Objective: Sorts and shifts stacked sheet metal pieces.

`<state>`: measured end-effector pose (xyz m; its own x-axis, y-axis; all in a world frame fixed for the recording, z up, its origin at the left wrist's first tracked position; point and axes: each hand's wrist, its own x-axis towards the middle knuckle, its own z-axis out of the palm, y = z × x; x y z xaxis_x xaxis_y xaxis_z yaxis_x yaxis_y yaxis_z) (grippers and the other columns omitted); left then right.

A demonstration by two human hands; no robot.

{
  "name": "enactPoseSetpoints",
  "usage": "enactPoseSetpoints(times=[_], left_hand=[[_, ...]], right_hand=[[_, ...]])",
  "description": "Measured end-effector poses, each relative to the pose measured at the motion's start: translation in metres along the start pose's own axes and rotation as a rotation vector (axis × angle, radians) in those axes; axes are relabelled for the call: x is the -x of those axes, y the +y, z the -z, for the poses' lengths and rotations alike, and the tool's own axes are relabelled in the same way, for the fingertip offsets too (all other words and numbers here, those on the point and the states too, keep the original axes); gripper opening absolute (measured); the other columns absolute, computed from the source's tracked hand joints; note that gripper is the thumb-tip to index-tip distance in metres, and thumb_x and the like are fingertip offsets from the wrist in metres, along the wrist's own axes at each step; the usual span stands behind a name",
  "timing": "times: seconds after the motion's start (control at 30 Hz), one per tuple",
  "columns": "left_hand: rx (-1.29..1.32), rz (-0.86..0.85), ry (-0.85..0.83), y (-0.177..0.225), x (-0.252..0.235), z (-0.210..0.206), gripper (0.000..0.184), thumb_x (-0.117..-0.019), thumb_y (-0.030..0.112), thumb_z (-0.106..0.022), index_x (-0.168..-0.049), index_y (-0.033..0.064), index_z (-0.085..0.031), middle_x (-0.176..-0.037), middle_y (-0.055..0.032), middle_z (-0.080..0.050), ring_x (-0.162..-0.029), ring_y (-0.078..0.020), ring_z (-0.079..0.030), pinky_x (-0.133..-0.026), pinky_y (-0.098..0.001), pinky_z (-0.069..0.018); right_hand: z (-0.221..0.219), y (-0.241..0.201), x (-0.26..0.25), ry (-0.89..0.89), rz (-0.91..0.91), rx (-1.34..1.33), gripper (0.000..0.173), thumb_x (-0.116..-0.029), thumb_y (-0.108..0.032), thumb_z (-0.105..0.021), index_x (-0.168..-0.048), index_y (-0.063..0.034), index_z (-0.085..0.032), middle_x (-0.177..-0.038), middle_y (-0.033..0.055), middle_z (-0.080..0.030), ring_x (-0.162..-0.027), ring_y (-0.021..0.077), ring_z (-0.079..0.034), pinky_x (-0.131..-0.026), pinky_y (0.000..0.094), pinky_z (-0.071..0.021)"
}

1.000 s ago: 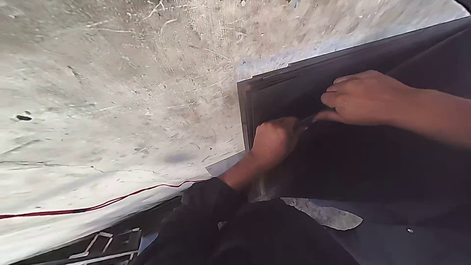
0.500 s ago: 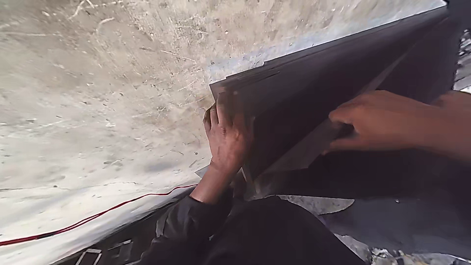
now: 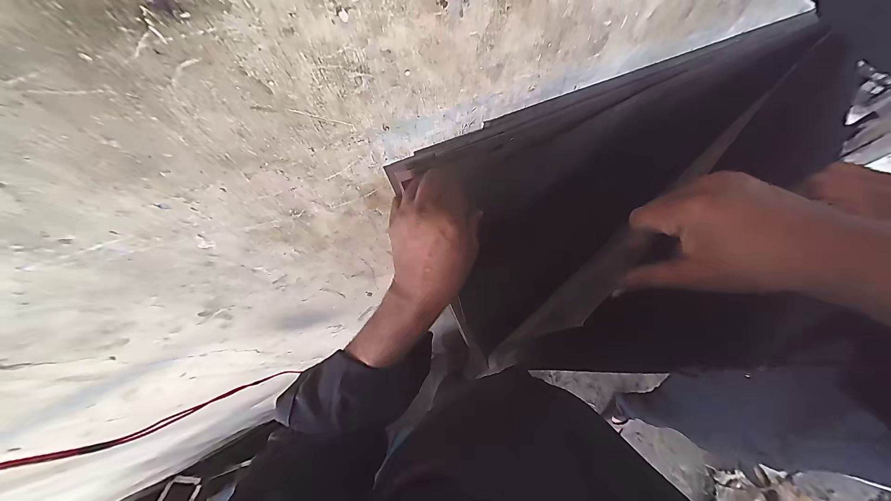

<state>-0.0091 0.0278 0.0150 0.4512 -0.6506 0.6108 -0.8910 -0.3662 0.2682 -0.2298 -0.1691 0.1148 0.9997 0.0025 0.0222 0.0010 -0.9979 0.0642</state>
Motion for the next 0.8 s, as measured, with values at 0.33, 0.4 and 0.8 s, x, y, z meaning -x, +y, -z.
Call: enactPoseSetpoints(times=[0.33,0.4,0.8], left_hand=[[0.437,0.169,-0.088,-0.018,0.007,0.005,0.022,-0.0928,0.026,-0.075,-0.088,0.0045,-0.074,-0.089,-0.0072,-0.069,-0.08,-0.0122,-0.065,-0.075,-0.0306,-0.0537],[0.683,0.272,-0.057,-0.03,0.009,-0.008,0.017,-0.0934,0.026,-0.075,-0.092,0.0092,-0.076,-0.083,0.0031,-0.072,-0.073,-0.0001,-0.065,-0.07,-0.0215,-0.0557],[0.479,0.417,0.013,-0.034,0.011,-0.03,0.041,-0.102,0.044,-0.061,-0.083,0.0086,-0.068,-0.066,0.0042,-0.059,-0.058,-0.0035,-0.055,-0.059,-0.0277,-0.0456]], right_hand=[[0.001,0.009,0.01,-0.016,-0.012,-0.155,0.053,-0.0797,-0.077,-0.063,-0.069,-0.0251,-0.059,-0.058,-0.0127,-0.049,-0.052,-0.0003,-0.051,-0.046,0.0262,-0.0398],[-0.002,0.011,0.01,0.001,-0.031,-0.18,0.05,-0.0781,-0.076,-0.065,-0.072,-0.0268,-0.063,-0.06,-0.0144,-0.054,-0.055,-0.0033,-0.053,-0.047,0.0243,-0.0422],[-0.001,0.013,0.007,-0.049,-0.023,-0.107,0.06,-0.0818,-0.079,-0.057,-0.066,-0.0206,-0.053,-0.054,-0.0073,-0.047,-0.049,0.0085,-0.05,-0.046,0.0359,-0.0391]])
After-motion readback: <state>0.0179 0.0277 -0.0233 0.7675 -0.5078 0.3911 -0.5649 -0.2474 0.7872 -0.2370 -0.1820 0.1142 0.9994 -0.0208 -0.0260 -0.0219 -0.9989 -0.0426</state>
